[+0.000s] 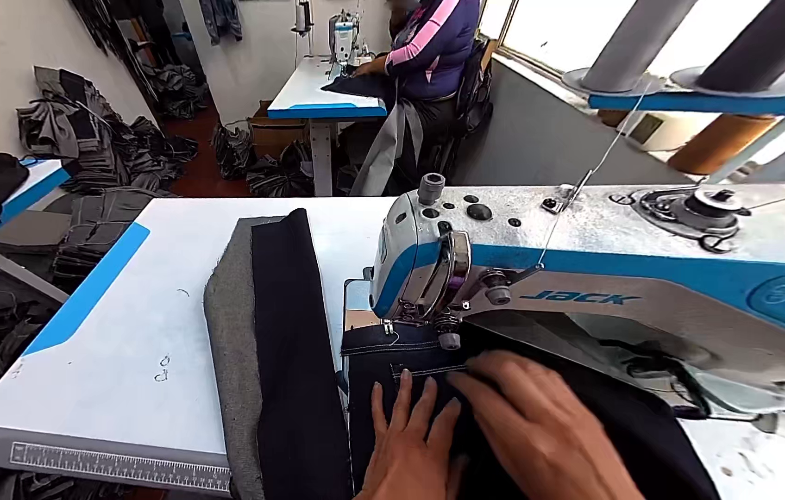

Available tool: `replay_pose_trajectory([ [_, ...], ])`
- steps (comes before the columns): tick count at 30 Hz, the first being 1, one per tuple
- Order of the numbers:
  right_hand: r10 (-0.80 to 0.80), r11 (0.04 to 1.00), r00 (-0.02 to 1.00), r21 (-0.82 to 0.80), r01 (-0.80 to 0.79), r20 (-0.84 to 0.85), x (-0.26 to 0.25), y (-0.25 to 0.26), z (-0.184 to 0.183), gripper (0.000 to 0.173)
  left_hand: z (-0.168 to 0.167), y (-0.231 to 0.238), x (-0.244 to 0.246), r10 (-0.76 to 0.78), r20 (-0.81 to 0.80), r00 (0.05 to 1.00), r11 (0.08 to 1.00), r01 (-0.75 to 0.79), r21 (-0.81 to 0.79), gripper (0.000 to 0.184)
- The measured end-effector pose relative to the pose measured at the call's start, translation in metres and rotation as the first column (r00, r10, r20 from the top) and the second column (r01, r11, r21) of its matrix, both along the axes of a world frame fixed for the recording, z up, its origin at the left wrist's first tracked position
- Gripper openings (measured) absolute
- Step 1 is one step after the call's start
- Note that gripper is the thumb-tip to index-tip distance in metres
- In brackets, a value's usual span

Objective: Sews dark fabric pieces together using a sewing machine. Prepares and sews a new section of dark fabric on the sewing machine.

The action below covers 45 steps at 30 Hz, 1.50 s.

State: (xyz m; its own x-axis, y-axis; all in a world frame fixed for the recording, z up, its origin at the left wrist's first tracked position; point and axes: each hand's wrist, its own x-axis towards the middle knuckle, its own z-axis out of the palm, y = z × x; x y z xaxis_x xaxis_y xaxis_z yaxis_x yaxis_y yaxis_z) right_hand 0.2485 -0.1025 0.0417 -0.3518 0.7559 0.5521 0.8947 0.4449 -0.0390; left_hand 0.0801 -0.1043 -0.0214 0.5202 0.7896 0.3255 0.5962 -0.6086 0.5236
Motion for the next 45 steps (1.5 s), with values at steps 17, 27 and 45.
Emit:
replay_pose_trajectory([
  [17, -0.131, 0.599, 0.954, -0.788, -0.141, -0.27, -0.012, 0.08, -0.017, 0.027, -0.003, 0.003, -0.026, 0.168, -0.301, 0.939, 0.97, -0.103, 0.218, 0.078],
  [27, -0.099, 0.836, 0.978, -0.548, -0.017, -0.182, -0.028, 0.073, -0.035, 0.025, 0.005, 0.013, -0.035, 0.197, -0.432, 0.88, 0.943, -0.05, 0.328, 0.077],
  [45, -0.206, 0.824, 0.937, -0.567, 0.01, -0.283, -0.012, 0.099, -0.046, 0.047, 0.029, 0.059, -0.051, -0.088, -0.471, 0.878, 0.992, 0.035, -0.121, 0.093],
])
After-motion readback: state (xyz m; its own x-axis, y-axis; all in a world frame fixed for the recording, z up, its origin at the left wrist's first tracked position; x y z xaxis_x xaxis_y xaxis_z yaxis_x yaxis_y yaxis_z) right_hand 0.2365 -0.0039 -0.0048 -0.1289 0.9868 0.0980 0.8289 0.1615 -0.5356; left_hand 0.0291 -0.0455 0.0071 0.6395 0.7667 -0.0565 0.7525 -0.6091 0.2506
